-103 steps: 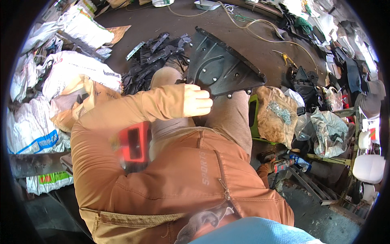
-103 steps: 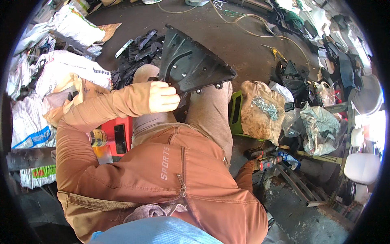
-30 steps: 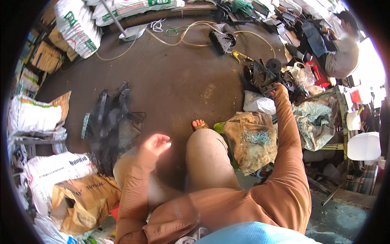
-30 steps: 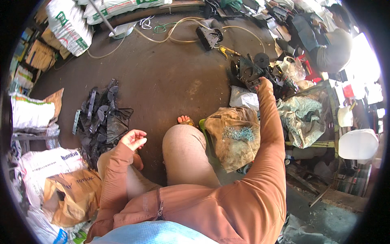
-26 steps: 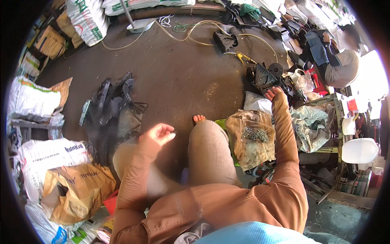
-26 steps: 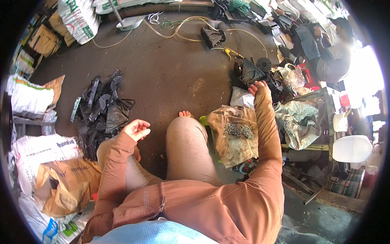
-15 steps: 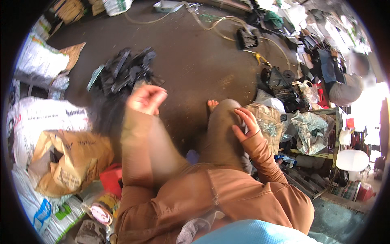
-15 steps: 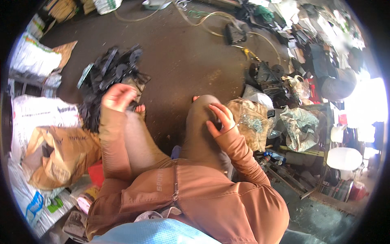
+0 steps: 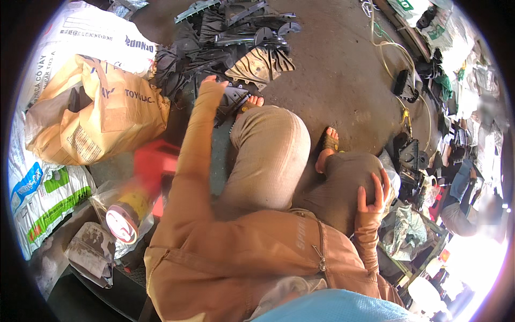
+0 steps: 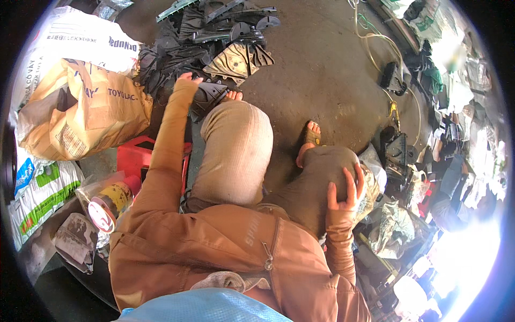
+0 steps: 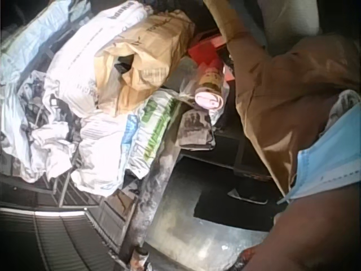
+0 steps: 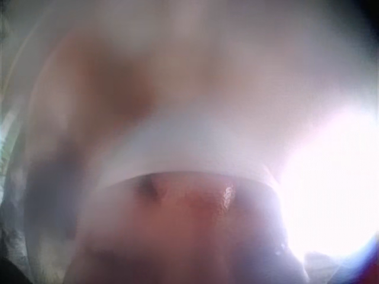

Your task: The person sits on the floor and assembles a metal part by inserting screws and using a power drill to tighten them. The person then picks up another metal part and places it on the floor.

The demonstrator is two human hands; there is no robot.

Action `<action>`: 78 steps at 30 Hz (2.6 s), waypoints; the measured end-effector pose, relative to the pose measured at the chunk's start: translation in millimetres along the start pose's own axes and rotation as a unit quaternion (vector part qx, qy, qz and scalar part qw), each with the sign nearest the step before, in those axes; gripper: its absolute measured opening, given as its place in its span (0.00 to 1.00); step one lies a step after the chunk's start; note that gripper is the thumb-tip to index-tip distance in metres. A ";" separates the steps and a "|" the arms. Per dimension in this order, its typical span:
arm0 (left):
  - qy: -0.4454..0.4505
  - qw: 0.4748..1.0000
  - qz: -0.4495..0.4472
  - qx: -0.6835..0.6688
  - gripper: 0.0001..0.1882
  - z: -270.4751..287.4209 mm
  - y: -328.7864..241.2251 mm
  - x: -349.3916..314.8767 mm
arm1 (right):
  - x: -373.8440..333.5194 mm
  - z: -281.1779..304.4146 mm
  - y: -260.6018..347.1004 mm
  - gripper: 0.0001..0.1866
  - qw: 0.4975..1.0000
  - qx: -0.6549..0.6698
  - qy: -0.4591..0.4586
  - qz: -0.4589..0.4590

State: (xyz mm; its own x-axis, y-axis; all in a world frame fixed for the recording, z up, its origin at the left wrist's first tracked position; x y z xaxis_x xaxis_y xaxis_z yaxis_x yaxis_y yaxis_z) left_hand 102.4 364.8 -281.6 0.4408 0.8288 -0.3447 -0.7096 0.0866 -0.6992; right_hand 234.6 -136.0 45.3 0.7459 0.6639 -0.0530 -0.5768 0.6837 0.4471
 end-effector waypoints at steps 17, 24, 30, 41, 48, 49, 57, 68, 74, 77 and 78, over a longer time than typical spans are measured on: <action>0.113 0.960 -0.256 -0.018 0.33 -30.1 -95.4 108.3 | 11.4 3.6 -19.1 0.21 0.998 -0.025 0.006 -0.065; 0.220 0.944 -0.065 0.238 0.29 -79.9 -196.9 144.3 | 16.7 7.7 -16.0 0.20 0.995 -0.065 0.011 -0.076; 0.270 0.893 -0.357 -0.048 0.19 -28.5 -217.7 27.6 | 114.5 24.7 -2.1 0.16 0.993 -0.088 0.064 -0.056; 0.184 0.614 -0.758 0.119 0.23 -92.8 -256.8 -78.2 | 289.7 -208.9 -93.5 0.22 0.705 0.647 0.191 -0.220; 0.131 0.946 -0.186 0.233 0.33 -67.8 -195.6 160.1 | 273.0 -276.2 -265.9 0.18 0.523 0.711 0.147 -0.446; 0.167 0.946 -0.131 0.246 0.36 -81.9 -180.6 187.3 | 271.0 -294.6 -281.7 0.19 0.469 0.761 0.124 -0.431; 0.369 0.903 0.062 0.209 0.35 -122.5 -151.1 250.7 | 210.1 -349.3 -323.3 0.19 0.553 0.669 0.045 -0.494; 0.431 0.852 0.211 0.210 0.31 -229.0 -138.4 161.5 | 230.4 -315.2 -353.2 0.30 0.633 0.559 -0.163 -0.510; 0.348 0.924 0.148 -0.059 0.21 -224.3 -173.5 122.7 | 216.0 -304.9 -340.8 0.34 0.531 0.574 -0.087 -0.617; 0.366 0.868 -0.033 -0.332 0.17 -221.9 -168.2 61.8 | 217.9 -260.6 -343.1 0.34 0.600 0.563 -0.181 -0.539; 0.370 0.874 -0.075 -0.307 0.16 -226.5 -161.0 46.1 | 219.2 -242.4 -344.0 0.34 0.613 0.509 -0.209 -0.568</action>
State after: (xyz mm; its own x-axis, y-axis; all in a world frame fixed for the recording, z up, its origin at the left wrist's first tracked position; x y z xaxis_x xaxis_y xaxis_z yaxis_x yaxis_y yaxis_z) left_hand 361.5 263.9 -326.8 0.8994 0.2302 -0.3717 -0.2844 -0.3376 -0.8973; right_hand 515.8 -152.2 -336.5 0.6162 -0.3455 -0.7078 0.7409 -0.0506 0.6697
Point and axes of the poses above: each hand's wrist, its own x-axis towards the middle knuckle, its own z-axis out of the back of the hand, y = z × x, the point moved 5 cm from there along x, towards the middle knuckle, and after that the axes turned 12 degrees about y, right-handed, at the moved point
